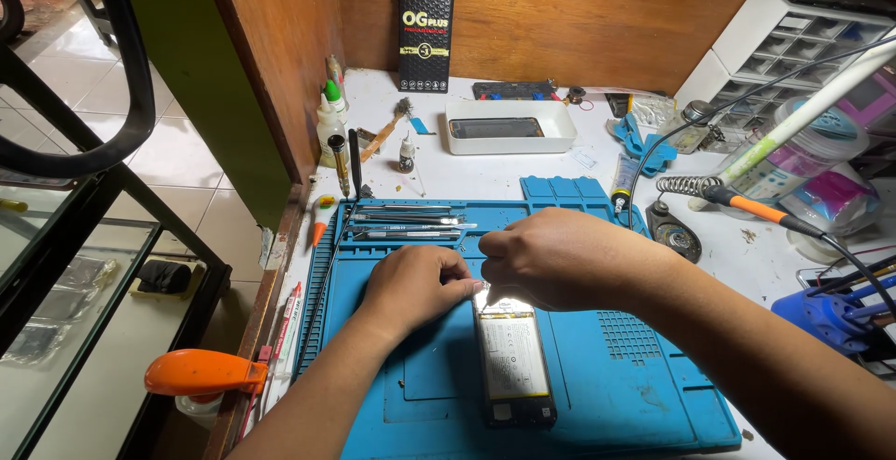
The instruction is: Repairing a mobile phone by carefully disconnecting and manipulating internal components with a prying tool.
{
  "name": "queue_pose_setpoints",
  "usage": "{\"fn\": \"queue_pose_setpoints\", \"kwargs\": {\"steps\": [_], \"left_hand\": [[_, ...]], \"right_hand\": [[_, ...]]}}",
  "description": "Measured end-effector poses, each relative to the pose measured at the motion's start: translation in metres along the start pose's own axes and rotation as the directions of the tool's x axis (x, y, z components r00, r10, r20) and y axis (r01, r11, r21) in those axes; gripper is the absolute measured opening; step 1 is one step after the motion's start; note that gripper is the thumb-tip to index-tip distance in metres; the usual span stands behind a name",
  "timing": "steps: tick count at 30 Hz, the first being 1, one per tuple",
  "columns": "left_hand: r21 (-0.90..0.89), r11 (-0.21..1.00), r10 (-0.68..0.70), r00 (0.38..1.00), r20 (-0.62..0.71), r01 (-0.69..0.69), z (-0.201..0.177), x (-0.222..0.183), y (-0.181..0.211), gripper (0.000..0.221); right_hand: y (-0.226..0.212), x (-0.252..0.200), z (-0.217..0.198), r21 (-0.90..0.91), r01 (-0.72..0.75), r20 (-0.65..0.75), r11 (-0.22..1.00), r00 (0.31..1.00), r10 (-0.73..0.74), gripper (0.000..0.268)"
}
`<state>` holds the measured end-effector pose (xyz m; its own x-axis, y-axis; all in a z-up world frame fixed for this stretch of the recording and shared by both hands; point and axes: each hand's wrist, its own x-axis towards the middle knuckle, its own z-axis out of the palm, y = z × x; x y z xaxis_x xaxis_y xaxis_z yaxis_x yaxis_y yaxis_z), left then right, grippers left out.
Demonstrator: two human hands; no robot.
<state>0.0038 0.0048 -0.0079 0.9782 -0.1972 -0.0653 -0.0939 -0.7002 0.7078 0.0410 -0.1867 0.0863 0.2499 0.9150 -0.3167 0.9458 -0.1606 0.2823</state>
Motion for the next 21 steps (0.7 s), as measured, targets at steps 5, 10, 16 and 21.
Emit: {"fn": "queue_pose_setpoints", "kwargs": {"steps": [5, 10, 16, 21], "left_hand": [[0.007, 1.0, 0.008, 1.0, -0.01, -0.008, 0.0, -0.002, 0.002, 0.01], [0.011, 1.0, -0.005, 1.0, 0.003, 0.005, 0.005, 0.003, -0.005, 0.011], [0.038, 0.999, -0.023, 1.0, 0.009, 0.023, 0.006, 0.006, -0.004, 0.011], [0.087, 0.995, -0.043, 0.999, 0.022, 0.041, 0.007, 0.006, -0.004, 0.014]], "right_hand": [[-0.003, -0.009, -0.014, 0.094, -0.026, -0.055, 0.995, 0.998, 0.031, 0.021], [0.0, -0.007, 0.0, 0.114, 0.04, -0.044, 0.993, 0.998, -0.035, 0.023], [-0.001, -0.004, 0.002, 0.049, 0.068, -0.098, 0.996, 0.993, -0.063, 0.018], [-0.005, -0.003, -0.008, 0.047, 0.101, -0.159, 0.994, 0.983, -0.092, 0.015]]}}
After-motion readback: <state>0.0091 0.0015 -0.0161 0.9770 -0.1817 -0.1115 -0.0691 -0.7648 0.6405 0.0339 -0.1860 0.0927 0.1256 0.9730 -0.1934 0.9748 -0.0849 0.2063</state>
